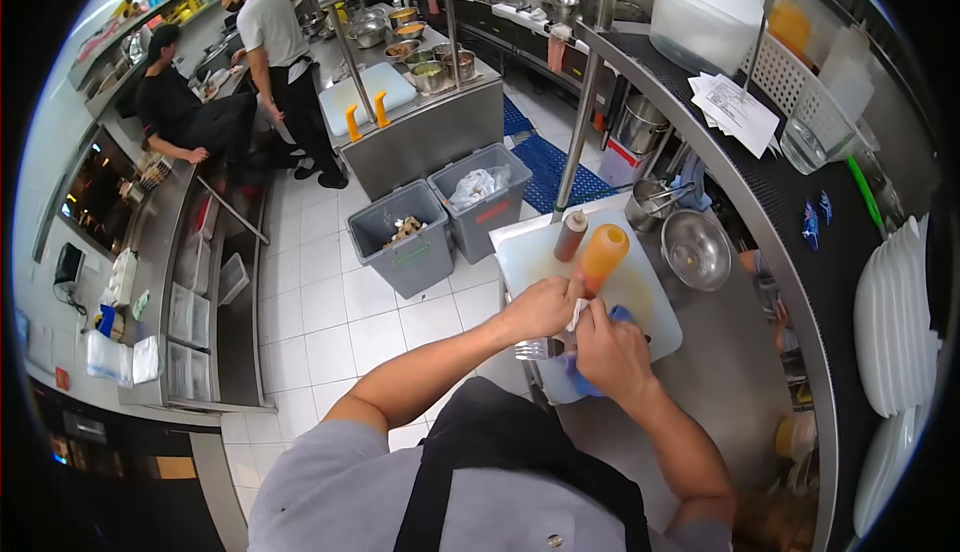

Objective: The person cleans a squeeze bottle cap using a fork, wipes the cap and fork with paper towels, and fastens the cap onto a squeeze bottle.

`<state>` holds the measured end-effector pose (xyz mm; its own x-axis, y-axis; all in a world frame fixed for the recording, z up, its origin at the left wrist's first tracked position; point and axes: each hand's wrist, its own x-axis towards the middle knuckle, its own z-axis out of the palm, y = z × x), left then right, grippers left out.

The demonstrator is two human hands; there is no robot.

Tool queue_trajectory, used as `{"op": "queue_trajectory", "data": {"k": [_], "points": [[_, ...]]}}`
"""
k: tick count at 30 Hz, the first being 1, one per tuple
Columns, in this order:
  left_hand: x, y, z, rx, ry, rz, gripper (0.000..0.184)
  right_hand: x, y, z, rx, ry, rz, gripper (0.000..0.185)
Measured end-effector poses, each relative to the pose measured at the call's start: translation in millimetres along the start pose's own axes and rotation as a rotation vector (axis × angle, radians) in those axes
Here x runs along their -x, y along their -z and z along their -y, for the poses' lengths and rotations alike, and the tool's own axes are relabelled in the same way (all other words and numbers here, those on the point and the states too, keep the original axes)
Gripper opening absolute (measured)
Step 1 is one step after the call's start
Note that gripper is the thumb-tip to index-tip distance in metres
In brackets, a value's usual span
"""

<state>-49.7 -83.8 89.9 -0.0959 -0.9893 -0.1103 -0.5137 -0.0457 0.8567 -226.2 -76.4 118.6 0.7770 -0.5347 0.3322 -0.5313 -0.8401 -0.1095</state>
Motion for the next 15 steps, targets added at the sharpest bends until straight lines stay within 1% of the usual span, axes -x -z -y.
{"op": "queue_trajectory", "data": {"k": [1, 2, 3, 4, 5, 6, 7, 8, 9, 10, 12, 13, 14, 15], "points": [[3.6, -1.8, -0.9, 0.044, -0.098, -0.037, 0.065, 0.8, -2.0, -1.1, -0.003, 0.006, 0.002, 0.021], [7.1, -2.8, -2.1, 0.086, -0.196, -0.075, 0.06, 1.1, -4.1, -1.8, -0.132, -0.021, -0.092, 0.017], [12.2, -1.1, -10.0, 0.084, -0.193, -0.081, 0.06, 0.6, -6.8, -2.0, -0.262, -0.049, -0.189, 0.012], [18.9, 2.2, -22.3, -0.038, -0.252, -0.104, 0.053, 0.4, -13.0, 0.3, -0.265, -0.043, -0.191, 0.012], [22.2, 5.2, -29.1, -0.165, -0.312, -0.124, 0.048, 0.2, -21.7, 5.2, -0.371, -0.115, -0.351, 0.011], [21.7, 1.0, -26.0, -0.173, -0.316, -0.131, 0.048, 2.0, -27.0, 10.5, -0.474, -0.185, -0.51, 0.01], [20.7, -6.0, -21.3, -0.173, -0.467, -0.24, 0.045, 11.4, -29.9, 17.5, -0.786, -0.517, -0.291, 0.013], [18.7, -9.3, -15.9, -0.174, -0.618, -0.346, 0.043, 15.0, -32.2, 18.7, -0.787, -0.506, -0.297, 0.013], [23.4, -1.3, -27.2, -0.238, -0.667, -0.316, 0.035, 18.3, -35.8, 18.0, -0.839, -0.555, -0.297, 0.015], [19.5, 0.2, -26.5, -0.243, -0.67, -0.318, 0.035, 22.4, -40.0, 16.2, -0.89, -0.606, -0.294, 0.017], [8.0, -2.6, -22.8, -0.195, -0.858, -0.29, 0.036, 29.2, -46.8, 11.2, -0.99, -0.713, -0.284, 0.02], [4.9, -5.8, -21.8, -0.197, -0.861, -0.291, 0.036, 30.4, -48.9, 9.1, -1.04, -0.768, -0.279, 0.022], [4.6, -11.6, -20.6, -0.177, -0.645, -0.168, 0.043, 32.4, -50.2, 8.8, -1.09, -0.827, -0.271, 0.024], [2.3, -13.6, -20.9, -0.159, -0.432, -0.05, 0.051, 22.8, -34.8, 10.8, -0.556, -0.314, -0.485, 0.023]]}}
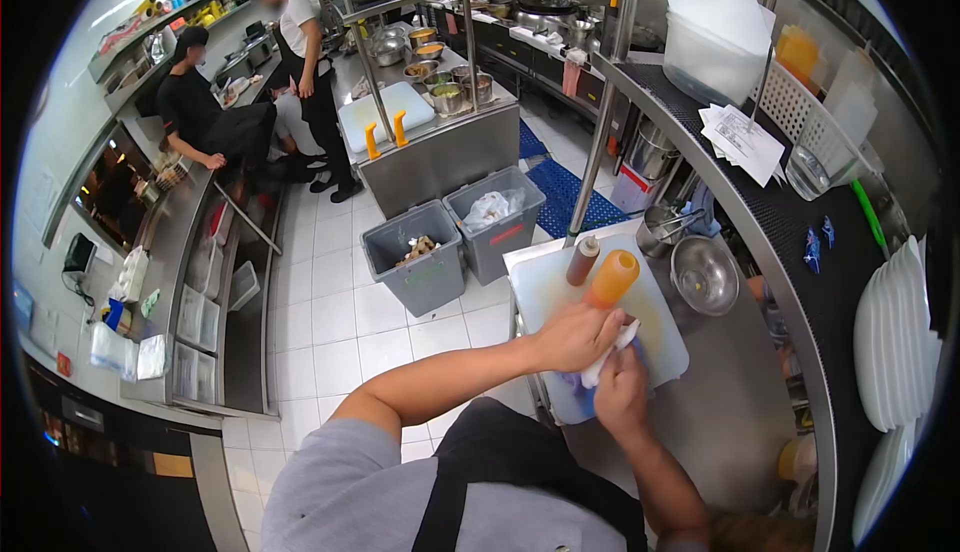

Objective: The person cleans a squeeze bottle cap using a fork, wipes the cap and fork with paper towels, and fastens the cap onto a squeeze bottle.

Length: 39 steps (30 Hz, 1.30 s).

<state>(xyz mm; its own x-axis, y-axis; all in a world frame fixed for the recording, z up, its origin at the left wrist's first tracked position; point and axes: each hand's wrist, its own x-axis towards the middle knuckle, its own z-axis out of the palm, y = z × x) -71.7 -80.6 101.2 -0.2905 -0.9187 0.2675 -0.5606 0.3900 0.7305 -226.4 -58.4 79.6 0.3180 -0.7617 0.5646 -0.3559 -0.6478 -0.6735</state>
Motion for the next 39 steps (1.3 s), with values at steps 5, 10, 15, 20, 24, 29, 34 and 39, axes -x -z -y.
{"op": "queue_trajectory", "data": {"k": [5, 10, 15, 20, 24, 29, 34, 39], "points": [[-13.5, 20.9, -8.5, -0.064, 0.296, 0.347, 0.057, -11.4, 25.7, 6.5, 0.518, 0.128, 0.449, 0.035], [-10.4, 13.8, -4.4, 0.08, 0.2, 0.194, 0.055, -18.1, 12.2, -18.9, -0.018, 0.165, 0.106, 0.019], [-1.9, 11.1, 13.7, 0.086, -0.388, -0.066, 0.05, -7.2, 19.6, 3.9, -1.603, -1.032, 0.289, 0.024], [4.9, 12.7, 5.8, 0.282, -0.165, 0.046, 0.044, -0.3, 19.4, -20.3, -0.489, -0.793, 0.268, 0.015], [0.9, 7.4, 13.2, 0.421, -0.02, 0.131, 0.046, -19.1, 37.6, 13.6, 0.121, -0.098, 0.19, 0.018], [-3.6, -5.4, 23.8, 0.494, 0.319, 0.087, 0.048, -17.8, 34.8, 29.8, 0.408, 0.061, 0.254, 0.019], [-2.6, -6.4, 12.6, 0.9, 0.673, 0.226, 0.044, -17.6, 36.7, 17.8, 0.645, 0.294, 0.348, 0.021], [-4.0, 4.1, 6.4, 0.572, 0.713, 0.28, 0.049, -25.0, 35.6, 3.5, 0.647, 0.386, 0.471, 0.021]]}}
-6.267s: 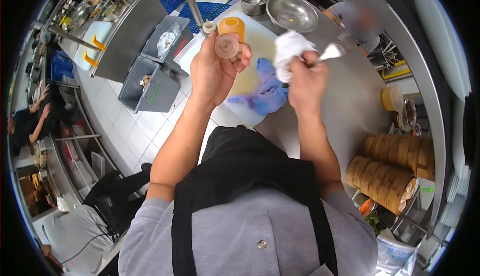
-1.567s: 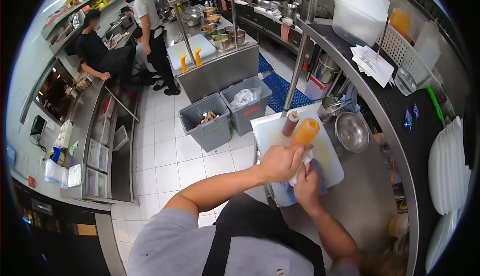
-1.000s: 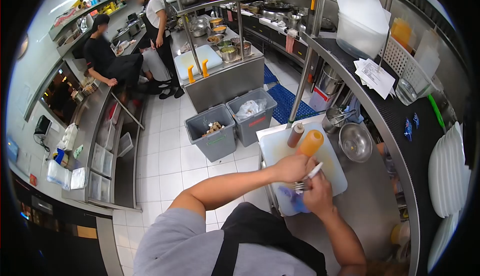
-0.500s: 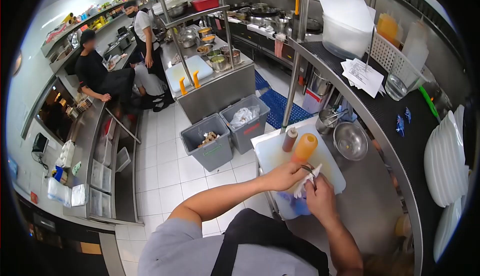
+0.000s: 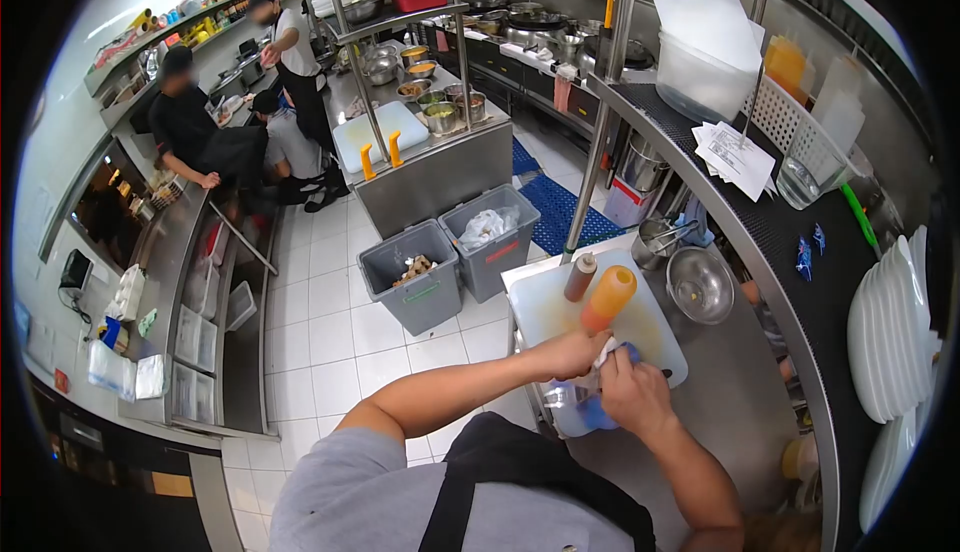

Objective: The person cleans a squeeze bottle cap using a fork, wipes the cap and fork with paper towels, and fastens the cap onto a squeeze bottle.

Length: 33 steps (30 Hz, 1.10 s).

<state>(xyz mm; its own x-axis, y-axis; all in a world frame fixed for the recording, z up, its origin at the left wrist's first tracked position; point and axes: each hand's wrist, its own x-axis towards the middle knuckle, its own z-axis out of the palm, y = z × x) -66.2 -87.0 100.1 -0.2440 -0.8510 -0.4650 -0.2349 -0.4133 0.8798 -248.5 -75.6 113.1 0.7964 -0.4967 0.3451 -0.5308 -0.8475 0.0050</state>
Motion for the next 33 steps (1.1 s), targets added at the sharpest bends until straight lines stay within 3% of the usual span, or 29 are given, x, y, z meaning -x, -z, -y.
{"op": "queue_trajectory", "data": {"k": [1, 3, 7, 8, 9, 10, 12, 14, 16, 17, 18, 19, 20, 22, 24, 26, 28, 29, 31, 32, 33], "points": [[-7.9, -1.9, 9.8, 0.0, 0.0, -0.001, 0.049, -0.9, -0.2, -1.4, 0.0, 0.001, 0.0, 0.021], [-18.7, -5.1, 24.7, -0.294, -0.436, -0.192, 0.049, -4.0, -1.6, -3.3, -0.18, -0.111, -0.077, 0.016], [-3.4, -4.6, 11.8, -0.451, -0.481, -0.25, 0.046, -4.8, -23.6, -6.6, -0.46, -0.231, -0.182, 0.016], [0.2, -2.9, 12.8, -0.427, -0.701, -0.278, 0.044, -0.9, -35.5, -7.4, -0.852, -0.407, -0.153, 0.017], [3.1, -1.1, 14.2, -0.397, -0.92, -0.304, 0.043, -2.8, -31.8, -6.6, -1.05, -0.487, -0.125, 0.017], [5.0, 2.9, 15.5, -0.396, -0.919, -0.307, 0.043, -5.4, -27.1, -5.3, -1.243, -0.58, -0.111, 0.018], [8.3, 9.3, 17.2, -0.475, -0.98, -0.25, 0.042, -9.2, -9.4, -3.2, -2.194, -0.962, 0.143, 0.024], [4.0, 8.5, 13.9, -0.457, -1.01, -0.303, 0.045, -13.3, -12.7, -0.3, -2.136, -1.006, 0.046, 0.024], [4.6, -1.8, 15.9, -0.411, -1.028, -0.345, 0.047, -4.9, -26.1, -6.0, -1.592, -0.958, -0.12, 0.026], [7.3, 3.7, 12.9, -0.309, -0.798, -0.24, 0.052, -1.0, -29.1, -15.4, -1.132, -0.728, -0.108, 0.015], [11.0, 8.8, 6.9, -0.217, -0.571, -0.144, 0.056, -3.2, -24.3, -15.5, -1.129, -0.725, -0.113, 0.015], [19.7, 9.4, -3.6, -0.174, -0.475, -0.163, 0.064, -7.6, -14.8, -13.3, -0.784, -0.47, -0.189, 0.013], [18.5, 13.1, -4.9, -0.187, -0.483, -0.17, 0.064, -12.6, -6.0, -11.4, -0.433, -0.217, -0.264, 0.012], [16.5, 13.9, -9.6, -0.266, -0.342, -0.156, 0.067, -14.4, 4.0, -7.4, -0.325, -0.164, -0.19, 0.013], [15.1, 5.4, -8.0, -0.34, -0.411, -0.269, 0.068, -16.4, 8.3, -3.9, -0.185, -0.07, -0.086, 0.013], [4.9, 2.9, 2.9, -0.346, -0.559, -0.362, 0.065, -21.2, 4.4, -4.5, -0.164, -0.027, -0.126, 0.013], [6.9, 4.3, 1.4, -0.328, -0.522, -0.322, 0.057, -23.7, -1.9, -3.3, -0.376, -0.084, -0.275, 0.014], [9.1, 4.1, 0.7, -0.376, -0.644, -0.338, 0.051, -22.1, -7.8, -0.7, -0.372, -0.073, -0.277, 0.014], [4.4, 5.9, 11.2, -0.448, -0.834, -0.354, 0.035, -20.5, -17.0, 6.7, -0.939, -0.354, -0.301, 0.013], [3.0, 8.3, 17.3, -0.451, -0.835, -0.355, 0.035, -19.8, -15.5, 5.4, -0.939, -0.351, -0.304, 0.013], [3.6, 10.5, 19.9, -0.459, -0.982, -0.392, 0.034, -18.8, -7.9, 3.9, -1.618, -0.606, -0.118, 0.015]]}}
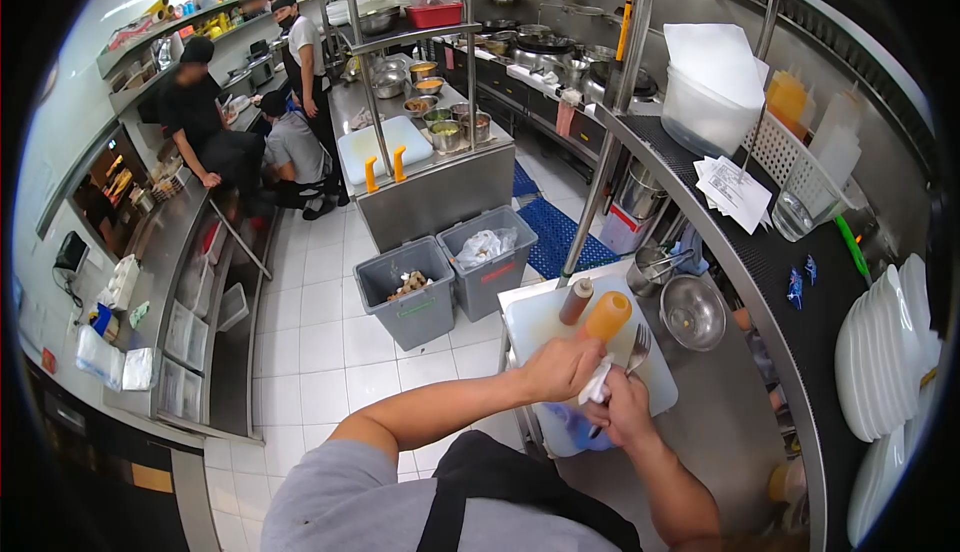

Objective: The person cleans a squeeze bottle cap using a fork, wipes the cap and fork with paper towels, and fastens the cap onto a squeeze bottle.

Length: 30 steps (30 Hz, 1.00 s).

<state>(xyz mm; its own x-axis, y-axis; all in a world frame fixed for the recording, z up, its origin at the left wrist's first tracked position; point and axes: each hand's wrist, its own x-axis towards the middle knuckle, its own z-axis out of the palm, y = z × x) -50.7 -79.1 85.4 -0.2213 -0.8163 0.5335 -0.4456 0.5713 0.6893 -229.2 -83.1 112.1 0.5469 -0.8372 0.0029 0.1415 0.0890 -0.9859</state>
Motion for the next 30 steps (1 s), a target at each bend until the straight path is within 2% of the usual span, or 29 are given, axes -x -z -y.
{"op": "queue_trajectory", "data": {"k": [1, 3, 5, 6, 7, 8, 9, 11, 13, 15, 17, 19, 20, 21, 22, 23, 24, 26, 27, 28, 29, 30], "points": [[3.2, 0.2, 1.2, -0.003, -0.133, -0.063, 0.034, 4.8, 0.0, 8.1, -0.607, -0.416, 0.098, 0.018], [10.2, 5.1, 1.3, -0.024, -0.204, -0.053, 0.035, 10.4, -7.5, 11.3, -0.574, -0.427, 0.014, 0.021], [8.9, 6.7, -0.6, -0.044, -0.281, -0.045, 0.037, 11.6, -4.8, 3.6, -0.347, -0.367, -0.017, 0.018], [11.0, 4.3, -3.1, 0.037, -0.134, -0.067, 0.04, 10.1, -3.9, -0.7, -0.354, -0.373, -0.028, 0.018], [14.4, 1.8, -10.0, 0.121, 0.021, -0.089, 0.043, 7.0, -2.6, -4.1, 0.069, -0.078, -0.051, 0.015], [15.6, 7.7, -10.8, 0.229, 0.178, -0.019, 0.046, 6.9, 0.1, -4.0, 0.5, 0.21, -0.061, 0.012], [11.8, 13.0, -15.4, 0.293, 0.298, 0.006, 0.048, 11.6, 1.7, 2.7, 0.508, 0.177, -0.063, 0.012], [1.5, 27.6, -35.9, 0.285, 0.458, 0.083, 0.057, 12.8, -1.2, 22.5, 0.97, 0.326, 0.02, 0.012], [4.5, 27.3, -36.9, 0.213, 0.481, 0.143, 0.058, 11.9, -4.6, 21.8, 1.068, 0.405, 0.03, 0.016], [2.3, 26.1, -35.5, 0.126, 0.485, 0.206, 0.061, 9.5, -3.5, 12.3, 1.294, 0.571, 0.104, 0.017], [8.0, 16.3, -28.4, 0.021, 0.403, 0.117, 0.046, 4.6, -6.8, 11.6, 1.328, 0.642, 0.128, 0.017], [4.7, 17.0, -32.4, 0.01, 0.356, 0.108, 0.043, 0.9, -8.6, 2.1, 1.19, 0.73, 0.066, 0.016], [5.6, 16.1, -35.8, -0.108, 0.318, 0.056, 0.042, 1.6, -11.5, -2.2, 1.191, 0.713, 0.06, 0.016], [6.5, 16.2, -39.4, -0.222, 0.284, 0.009, 0.041, 1.4, -15.4, -6.0, 0.965, 0.702, 0.015, 0.017], [9.6, 17.0, -31.0, -0.317, 0.018, -0.079, 0.041, 4.9, -19.8, -7.4, 0.599, 0.434, 0.062, 0.019], [11.5, 18.7, -21.1, -0.202, -0.107, -0.124, 0.04, 8.2, -24.1, -8.9, 0.21, 0.197, 0.019, 0.021], [5.8, 26.0, -13.5, -0.077, -0.225, -0.173, 0.038, 10.9, -28.3, -4.1, -0.333, -0.274, 0.049, 0.024], [-0.5, 44.4, -2.0, -0.196, -0.461, -0.12, 0.028, 11.4, -46.0, 14.0, -0.558, -0.508, -0.037, 0.035], [-3.1, 46.4, 1.3, -0.194, -0.561, -0.179, 0.025, 8.8, -40.1, 5.2, -0.619, -0.519, 0.043, 0.036], [-2.2, 47.7, -1.5, -0.187, -0.492, -0.248, 0.021, 9.5, -45.1, 11.3, -0.578, -0.411, -0.056, 0.03], [-0.7, 40.5, 1.8, -0.194, -0.362, -0.422, 0.033, 12.0, -43.6, 6.9, -0.588, -0.413, -0.068, 0.03], [-1.2, 41.7, -3.1, 0.098, -0.043, -0.491, 0.041, 9.6, -41.9, 3.4, -0.359, -0.242, -0.216, 0.024]]}}
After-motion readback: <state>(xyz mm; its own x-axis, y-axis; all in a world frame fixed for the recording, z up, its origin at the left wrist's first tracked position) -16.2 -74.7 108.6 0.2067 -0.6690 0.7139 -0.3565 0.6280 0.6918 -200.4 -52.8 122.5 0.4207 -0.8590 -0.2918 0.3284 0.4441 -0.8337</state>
